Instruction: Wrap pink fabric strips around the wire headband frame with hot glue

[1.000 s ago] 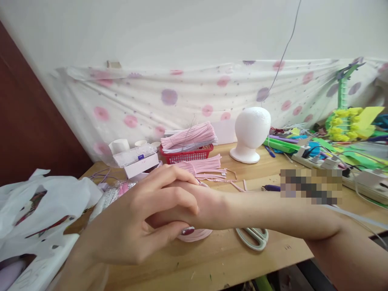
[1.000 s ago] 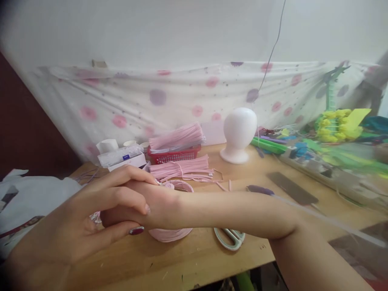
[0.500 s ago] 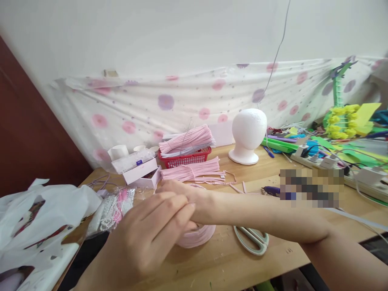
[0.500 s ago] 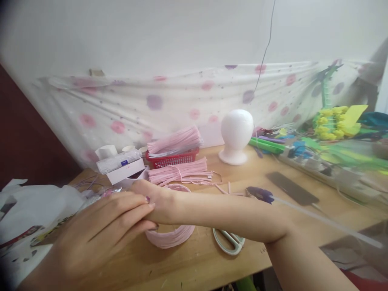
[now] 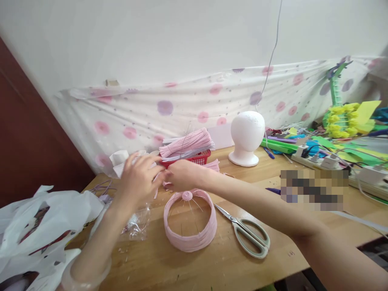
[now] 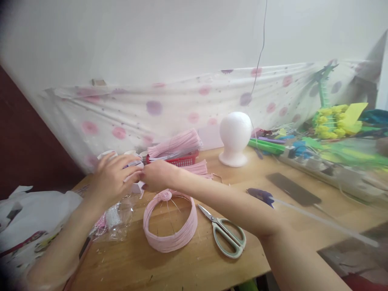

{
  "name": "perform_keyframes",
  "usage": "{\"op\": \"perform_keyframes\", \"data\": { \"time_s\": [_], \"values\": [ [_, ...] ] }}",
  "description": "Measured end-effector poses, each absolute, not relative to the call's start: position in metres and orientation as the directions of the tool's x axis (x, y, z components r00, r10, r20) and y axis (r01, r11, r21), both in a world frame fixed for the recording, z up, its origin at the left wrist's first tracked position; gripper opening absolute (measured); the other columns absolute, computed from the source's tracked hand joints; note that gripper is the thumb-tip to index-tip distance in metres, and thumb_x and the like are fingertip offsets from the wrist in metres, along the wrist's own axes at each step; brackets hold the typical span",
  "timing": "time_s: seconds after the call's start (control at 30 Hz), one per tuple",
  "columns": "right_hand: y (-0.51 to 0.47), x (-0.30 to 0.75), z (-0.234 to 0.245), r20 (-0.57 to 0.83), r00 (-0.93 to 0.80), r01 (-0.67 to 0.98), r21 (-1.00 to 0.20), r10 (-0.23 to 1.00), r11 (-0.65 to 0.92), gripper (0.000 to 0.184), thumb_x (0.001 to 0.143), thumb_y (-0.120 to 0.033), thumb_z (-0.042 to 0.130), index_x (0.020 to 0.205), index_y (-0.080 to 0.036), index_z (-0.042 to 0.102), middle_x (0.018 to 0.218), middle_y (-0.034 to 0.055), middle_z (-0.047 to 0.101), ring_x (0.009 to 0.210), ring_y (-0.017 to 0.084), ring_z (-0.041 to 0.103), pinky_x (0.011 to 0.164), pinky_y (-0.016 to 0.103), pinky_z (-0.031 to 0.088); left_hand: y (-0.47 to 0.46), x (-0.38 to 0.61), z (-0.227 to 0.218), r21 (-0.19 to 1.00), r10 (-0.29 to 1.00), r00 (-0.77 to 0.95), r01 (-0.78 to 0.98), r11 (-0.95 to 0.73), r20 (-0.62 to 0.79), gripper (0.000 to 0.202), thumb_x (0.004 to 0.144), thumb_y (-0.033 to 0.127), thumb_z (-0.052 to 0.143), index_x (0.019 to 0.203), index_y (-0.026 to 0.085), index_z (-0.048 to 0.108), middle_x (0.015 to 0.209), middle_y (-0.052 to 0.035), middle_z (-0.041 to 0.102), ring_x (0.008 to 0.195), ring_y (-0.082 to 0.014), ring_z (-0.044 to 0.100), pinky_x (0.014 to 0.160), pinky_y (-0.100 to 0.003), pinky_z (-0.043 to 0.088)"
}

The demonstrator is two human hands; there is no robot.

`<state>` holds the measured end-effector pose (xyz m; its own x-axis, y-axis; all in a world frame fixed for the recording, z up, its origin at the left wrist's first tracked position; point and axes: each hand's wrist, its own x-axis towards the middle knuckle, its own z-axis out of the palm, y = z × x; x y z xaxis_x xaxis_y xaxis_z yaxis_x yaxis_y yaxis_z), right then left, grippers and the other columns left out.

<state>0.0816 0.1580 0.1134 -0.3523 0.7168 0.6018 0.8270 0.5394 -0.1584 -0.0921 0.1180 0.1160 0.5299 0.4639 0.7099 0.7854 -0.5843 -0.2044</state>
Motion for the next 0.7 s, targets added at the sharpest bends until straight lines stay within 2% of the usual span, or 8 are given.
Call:
{"op": "perform_keyframes", "data": {
  "time_s": [0.03,0.1,0.13,0.2,0.3,0.43,0.53,0.7],
  "values": [
    [0.165,0.088,0.122,0.491,-0.453,0.821,-0.094,0.744,0.563,0.008,0.079,-0.019,0.07,0.084,-0.019,0.076,0.083,0.0091,0.076,0.089,0.026,0.072,0.079,0.036,0.056,0.129,-0.105,0.114,-0.128,0.552,0.417,0.865,-0.486,0.723,0.033,0.096,0.037,0.046,0.083,0.023,0.073,0.115,-0.0108,0.074,0.111,-0.033,0.065,0.108,-0.058,0.036],
    [0.179,0.102,0.134,0.285,-0.557,0.811,-0.016,0.78,0.585,0.007,0.081,-0.013,0.068,0.082,-0.015,0.074,0.086,0.011,0.076,0.09,0.025,0.072,0.082,0.036,0.054,0.145,-0.124,0.109,0.081,0.748,0.244,0.926,-0.369,0.617,0.027,0.09,0.036,0.049,0.093,0.024,0.073,0.116,-0.0091,0.074,0.108,-0.0301,0.066,0.098,-0.046,0.046],
    [0.186,0.107,0.137,0.195,-0.581,0.807,0.015,0.79,0.59,0.008,0.084,-0.012,0.066,0.084,-0.013,0.074,0.09,0.0114,0.075,0.093,0.025,0.071,0.084,0.037,0.054,0.151,-0.129,0.105,0.187,0.826,0.153,0.937,-0.296,0.542,0.026,0.088,0.035,0.05,0.096,0.024,0.072,0.111,-0.0075,0.076,0.103,-0.028,0.067,0.091,-0.041,0.048],
    [0.2,0.116,0.135,0.041,-0.597,0.802,0.063,0.801,0.594,0.011,0.092,-0.019,0.063,0.095,-0.013,0.071,0.101,0.0099,0.073,0.098,0.023,0.069,0.088,0.041,0.054,0.16,-0.128,0.094,0.276,0.904,0.089,0.936,-0.22,0.419,0.028,0.087,0.039,0.05,0.088,0.023,0.072,0.091,-0.0053,0.079,0.087,-0.0254,0.07,0.074,-0.034,0.049],
    [0.214,0.122,0.12,-0.132,-0.587,0.795,0.096,0.799,0.6,0.025,0.097,-0.034,0.062,0.113,-0.016,0.065,0.116,0.0074,0.068,0.102,0.021,0.066,0.089,0.042,0.056,0.177,-0.109,0.073,0.3,0.949,0.155,0.924,-0.237,0.274,0.039,0.091,0.043,0.046,0.068,0.022,0.069,0.067,-0.0033,0.075,0.071,-0.0217,0.069,0.067,-0.03,0.048],
    [0.222,0.124,0.091,-0.269,-0.532,0.805,0.134,0.803,0.578,0.031,0.096,-0.035,0.062,0.121,-0.017,0.062,0.121,0.0085,0.065,0.103,0.022,0.066,0.087,0.042,0.057,0.204,-0.085,0.046,0.304,0.939,0.33,0.888,-0.344,0.097,0.019,0.091,0.034,0.062,0.09,0.018,0.073,0.093,-0.0041,0.077,0.086,-0.019,0.07,0.081,-0.032,0.054],
    [0.228,0.127,0.076,-0.29,-0.484,0.822,0.174,0.826,0.543,0.033,0.096,-0.035,0.063,0.124,-0.017,0.061,0.124,0.0093,0.063,0.106,0.023,0.065,0.089,0.043,0.056,0.219,-0.077,0.033,0.248,0.941,0.336,0.908,-0.337,0.048,0.025,0.094,0.036,0.064,0.109,0.016,0.067,0.109,-0.0067,0.07,0.096,-0.0203,0.068,0.086,-0.042,0.056],
    [0.237,0.137,0.065,-0.283,-0.434,0.847,0.195,0.855,0.495,0.035,0.095,-0.035,0.063,0.125,-0.016,0.06,0.126,0.01,0.063,0.108,0.023,0.064,0.09,0.044,0.056,0.225,-0.074,0.027,0.164,0.95,0.309,0.935,-0.314,0.056,0.031,0.094,0.036,0.063,0.12,0.018,0.063,0.123,-0.0094,0.065,0.107,-0.0238,0.064,0.091,-0.046,0.055]
  ]
}}
